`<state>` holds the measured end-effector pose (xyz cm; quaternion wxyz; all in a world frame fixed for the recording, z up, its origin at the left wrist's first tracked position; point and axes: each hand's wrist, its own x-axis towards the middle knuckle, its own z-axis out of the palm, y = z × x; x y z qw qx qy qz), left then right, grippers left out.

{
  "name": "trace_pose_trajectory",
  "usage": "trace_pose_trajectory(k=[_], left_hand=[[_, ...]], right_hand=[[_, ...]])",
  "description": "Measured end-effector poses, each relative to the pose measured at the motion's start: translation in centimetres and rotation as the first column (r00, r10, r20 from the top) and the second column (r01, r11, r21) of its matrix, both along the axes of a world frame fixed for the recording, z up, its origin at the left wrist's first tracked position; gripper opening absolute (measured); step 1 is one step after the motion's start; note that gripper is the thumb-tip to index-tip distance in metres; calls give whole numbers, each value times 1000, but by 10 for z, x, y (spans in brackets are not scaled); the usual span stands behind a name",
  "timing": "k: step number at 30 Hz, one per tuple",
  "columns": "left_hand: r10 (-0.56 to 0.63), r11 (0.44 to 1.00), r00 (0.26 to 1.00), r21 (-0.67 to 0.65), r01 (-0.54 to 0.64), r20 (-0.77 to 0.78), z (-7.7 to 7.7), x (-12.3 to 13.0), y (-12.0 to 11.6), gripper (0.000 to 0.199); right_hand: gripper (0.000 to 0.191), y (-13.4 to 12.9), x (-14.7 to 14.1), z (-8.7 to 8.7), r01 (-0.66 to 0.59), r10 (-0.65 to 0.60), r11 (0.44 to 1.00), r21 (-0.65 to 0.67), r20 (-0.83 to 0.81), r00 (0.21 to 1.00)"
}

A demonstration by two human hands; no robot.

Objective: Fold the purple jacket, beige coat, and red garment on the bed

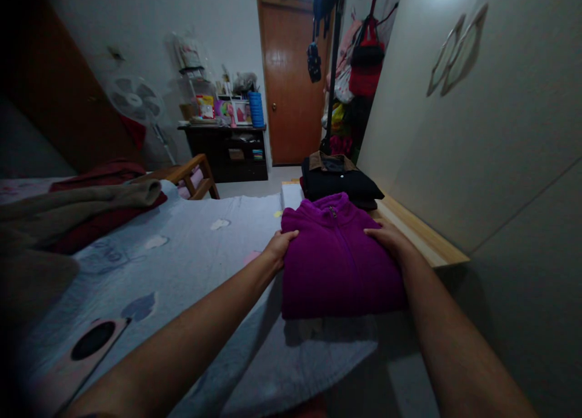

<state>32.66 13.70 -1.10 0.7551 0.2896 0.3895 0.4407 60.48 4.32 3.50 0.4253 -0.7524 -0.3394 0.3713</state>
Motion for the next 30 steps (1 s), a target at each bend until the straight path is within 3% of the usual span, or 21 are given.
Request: trace_pose_trajectory(k=[5,8,10,14,16,18,20,22,24,25,28,30], left_hand=[[-48,999,997,-1,48,60,11,26,-16,41],[-28,999,993,19,26,110,18,44,-23,45],[-8,999,999,50,6,44,19,50,-24,47],[-6,997,950,68,28,-312,7,49,-20,50],[6,996,914,84,31,-405,1,45,-17,58],[47,993,884,115,8,-465,0,43,-15,70],[139,970,783,243,15,-607,6,41,-16,79],[301,871,612,472,135,-731,15,42,-17,78],[463,673,470,643,365,-751,25,45,-18,68],[508,569,439,671,475,-741,29,47,-18,62],[533,330,366,586,740,-763,33,55,-13,55],[490,264,303,470,842,-818,30,59,-7,60]], right_hand=[[41,-11,30,34,92,-88,996,-21,146,985],[43,-13,48,42,124,-121,992,2,224,967],[44,-12,52,37,138,-133,990,-2,242,961],[37,-5,44,6,103,-33,982,-161,391,920],[35,-1,38,-8,112,49,959,-260,540,840],[41,4,30,-13,194,78,934,-300,702,708],[47,11,19,-10,271,83,924,-270,833,547],[49,21,5,-3,234,96,949,-213,898,429],[49,33,-13,3,90,129,980,-176,914,384],[52,39,-22,4,21,153,985,-172,920,362],[57,54,-43,-4,-78,232,973,-219,915,331],[61,58,-50,-14,-87,277,961,-263,892,358]])
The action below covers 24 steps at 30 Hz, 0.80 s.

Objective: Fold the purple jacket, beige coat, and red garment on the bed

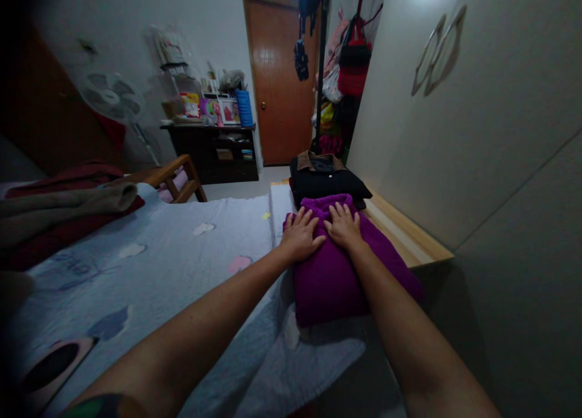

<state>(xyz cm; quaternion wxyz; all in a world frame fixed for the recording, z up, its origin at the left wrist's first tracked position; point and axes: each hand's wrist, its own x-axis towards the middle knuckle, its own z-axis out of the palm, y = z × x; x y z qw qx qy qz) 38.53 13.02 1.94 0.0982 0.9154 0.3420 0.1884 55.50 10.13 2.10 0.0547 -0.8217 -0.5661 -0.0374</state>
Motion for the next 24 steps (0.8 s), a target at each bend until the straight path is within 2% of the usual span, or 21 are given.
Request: trace_pose_trajectory(k=[3,8,12,14,16,18,20,22,24], left_hand=[[-50,990,995,-139,38,-84,-10,3,8,66],[7,944,990,-328,40,141,-21,3,11,57],[62,899,960,-433,65,272,-18,5,14,51],[61,912,954,-405,65,292,-13,8,17,44],[53,945,949,-321,53,311,-8,13,21,31],[48,968,932,-245,45,359,-3,19,27,18],[30,971,911,-227,71,412,0,26,33,10],[-6,963,904,-241,121,427,-1,32,40,18],[-34,952,923,-267,147,384,-5,36,47,32]], right_hand=[[69,-1,0,-14,64,-72,995,-82,-106,992],[76,-3,5,-24,79,-115,984,-162,-228,967],[77,2,8,-22,63,-118,974,-217,-248,962],[79,6,10,-17,47,-106,972,-229,-251,962],[83,9,13,-11,35,-83,981,-192,-246,966],[79,13,17,-4,56,-71,996,-76,-212,975],[69,19,20,1,87,-78,994,59,-145,986],[60,25,23,2,84,-74,988,126,-81,994],[58,31,26,-1,74,-68,993,93,-67,995]])
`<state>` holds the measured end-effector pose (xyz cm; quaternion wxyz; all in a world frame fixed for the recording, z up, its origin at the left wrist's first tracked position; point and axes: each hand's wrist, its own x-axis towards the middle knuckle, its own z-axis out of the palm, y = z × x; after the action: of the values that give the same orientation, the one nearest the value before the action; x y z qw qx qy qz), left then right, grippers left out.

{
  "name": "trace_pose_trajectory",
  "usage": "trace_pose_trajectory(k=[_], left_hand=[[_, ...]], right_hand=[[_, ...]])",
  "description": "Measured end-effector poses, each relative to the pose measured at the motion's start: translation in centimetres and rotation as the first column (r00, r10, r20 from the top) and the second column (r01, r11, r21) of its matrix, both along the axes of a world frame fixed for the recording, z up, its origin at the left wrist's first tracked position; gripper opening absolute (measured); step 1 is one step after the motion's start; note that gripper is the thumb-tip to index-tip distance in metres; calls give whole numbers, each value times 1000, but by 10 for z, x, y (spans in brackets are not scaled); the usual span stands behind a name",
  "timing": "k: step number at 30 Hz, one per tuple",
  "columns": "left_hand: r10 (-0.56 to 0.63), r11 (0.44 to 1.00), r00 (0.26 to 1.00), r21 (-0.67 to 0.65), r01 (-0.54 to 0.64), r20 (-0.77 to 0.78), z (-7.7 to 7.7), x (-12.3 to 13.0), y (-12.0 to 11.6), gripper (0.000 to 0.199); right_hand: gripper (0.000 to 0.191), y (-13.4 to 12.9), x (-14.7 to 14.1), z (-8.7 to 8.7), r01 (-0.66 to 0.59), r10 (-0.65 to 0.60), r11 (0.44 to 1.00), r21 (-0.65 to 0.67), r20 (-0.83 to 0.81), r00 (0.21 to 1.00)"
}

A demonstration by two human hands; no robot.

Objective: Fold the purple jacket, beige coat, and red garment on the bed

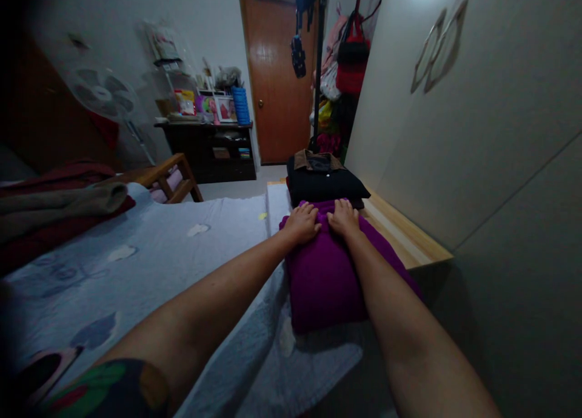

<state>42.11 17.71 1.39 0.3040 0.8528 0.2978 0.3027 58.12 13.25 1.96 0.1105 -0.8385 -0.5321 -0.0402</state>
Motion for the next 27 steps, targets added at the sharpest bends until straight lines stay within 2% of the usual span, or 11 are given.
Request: trace_pose_trajectory(k=[5,10,13,16,19,21,23,27], left_hand=[[58,988,992,-136,-73,-111,-16,4,11,54],[75,969,985,-223,-110,-158,-16,6,15,61],[100,962,987,-239,-128,-129,-15,6,15,61],[79,981,984,-163,-105,-159,-17,4,12,59],[56,998,984,-4,-57,-170,-16,-1,3,48],[44,998,990,52,-37,-135,-12,-4,-7,41],[39,999,995,-3,-40,-92,-8,-7,-21,39],[26,980,998,-194,-35,-50,-5,-12,-47,48]], right_hand=[[65,9,8,-15,-5,-14,983,-181,-103,995],[69,13,17,-21,-58,12,959,-278,-167,986],[68,16,20,-20,-52,5,956,-290,-160,987],[67,15,19,-17,-50,8,965,-259,-164,986],[69,6,16,-10,-47,12,981,-190,-183,983],[67,-3,14,-5,-49,22,987,-151,-179,984],[62,-14,10,-1,-84,61,987,-139,-165,984],[54,-25,0,2,-161,140,974,-160,-134,981]])
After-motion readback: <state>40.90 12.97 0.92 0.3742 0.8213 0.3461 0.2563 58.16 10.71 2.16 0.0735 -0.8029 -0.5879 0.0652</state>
